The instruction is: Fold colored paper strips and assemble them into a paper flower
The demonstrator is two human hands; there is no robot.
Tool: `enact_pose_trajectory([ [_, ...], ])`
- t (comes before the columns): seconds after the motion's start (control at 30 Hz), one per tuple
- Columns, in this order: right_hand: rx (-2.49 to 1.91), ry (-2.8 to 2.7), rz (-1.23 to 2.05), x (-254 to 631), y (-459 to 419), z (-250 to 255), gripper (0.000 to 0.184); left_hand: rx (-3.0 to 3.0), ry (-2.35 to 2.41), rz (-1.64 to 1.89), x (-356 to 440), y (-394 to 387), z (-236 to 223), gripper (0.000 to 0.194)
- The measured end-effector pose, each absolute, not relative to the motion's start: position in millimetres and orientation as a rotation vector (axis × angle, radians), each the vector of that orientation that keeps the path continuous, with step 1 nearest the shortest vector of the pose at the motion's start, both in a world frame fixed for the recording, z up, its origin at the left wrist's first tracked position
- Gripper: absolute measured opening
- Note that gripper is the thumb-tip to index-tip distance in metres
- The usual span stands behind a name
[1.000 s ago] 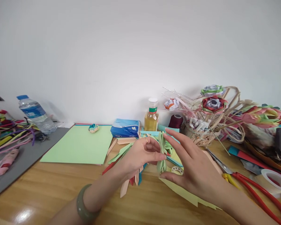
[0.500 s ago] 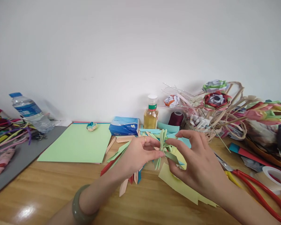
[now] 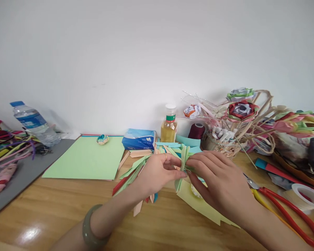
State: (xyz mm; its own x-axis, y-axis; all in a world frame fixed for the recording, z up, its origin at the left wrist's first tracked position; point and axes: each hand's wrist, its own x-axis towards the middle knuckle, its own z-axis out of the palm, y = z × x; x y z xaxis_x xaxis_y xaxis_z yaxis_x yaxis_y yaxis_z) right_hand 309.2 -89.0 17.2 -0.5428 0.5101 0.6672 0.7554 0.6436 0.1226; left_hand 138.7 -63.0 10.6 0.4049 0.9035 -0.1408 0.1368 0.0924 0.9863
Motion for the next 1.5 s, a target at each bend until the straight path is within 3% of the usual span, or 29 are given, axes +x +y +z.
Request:
enact_pose_trajectory([
  [0.47, -0.888, -2.339, -0.684, 315, -83, 7, 0.023, 1.317, 1.021, 0.790, 140, -63, 7, 0.034],
  [0.77, -0.863, -2.402, -0.652, 318, -76, 7, 0.011, 1.368, 0.978, 0.738, 138, -61, 11, 0.029],
  [0.93, -0.879, -2.351, -0.467, 319, -80, 9, 0.020, 1.452, 1.051, 0.657, 135, -65, 15, 0.040],
  [1.07, -0.885, -2.357, -0.318, 320, -82, 11, 0.022, 1.706, 0.947, 0.657, 128, -70, 24, 0.071],
  [1.27, -0.852, -2.406, -0.297, 321, -81, 13, 0.022, 2.342, 0.743, 0.449, 120, -66, 32, 0.076],
  [1.5, -0.888, -2.369, -0.358, 321, -78, 11, 0.023, 2.608, 0.739, 0.408, 115, -58, 33, 0.076],
])
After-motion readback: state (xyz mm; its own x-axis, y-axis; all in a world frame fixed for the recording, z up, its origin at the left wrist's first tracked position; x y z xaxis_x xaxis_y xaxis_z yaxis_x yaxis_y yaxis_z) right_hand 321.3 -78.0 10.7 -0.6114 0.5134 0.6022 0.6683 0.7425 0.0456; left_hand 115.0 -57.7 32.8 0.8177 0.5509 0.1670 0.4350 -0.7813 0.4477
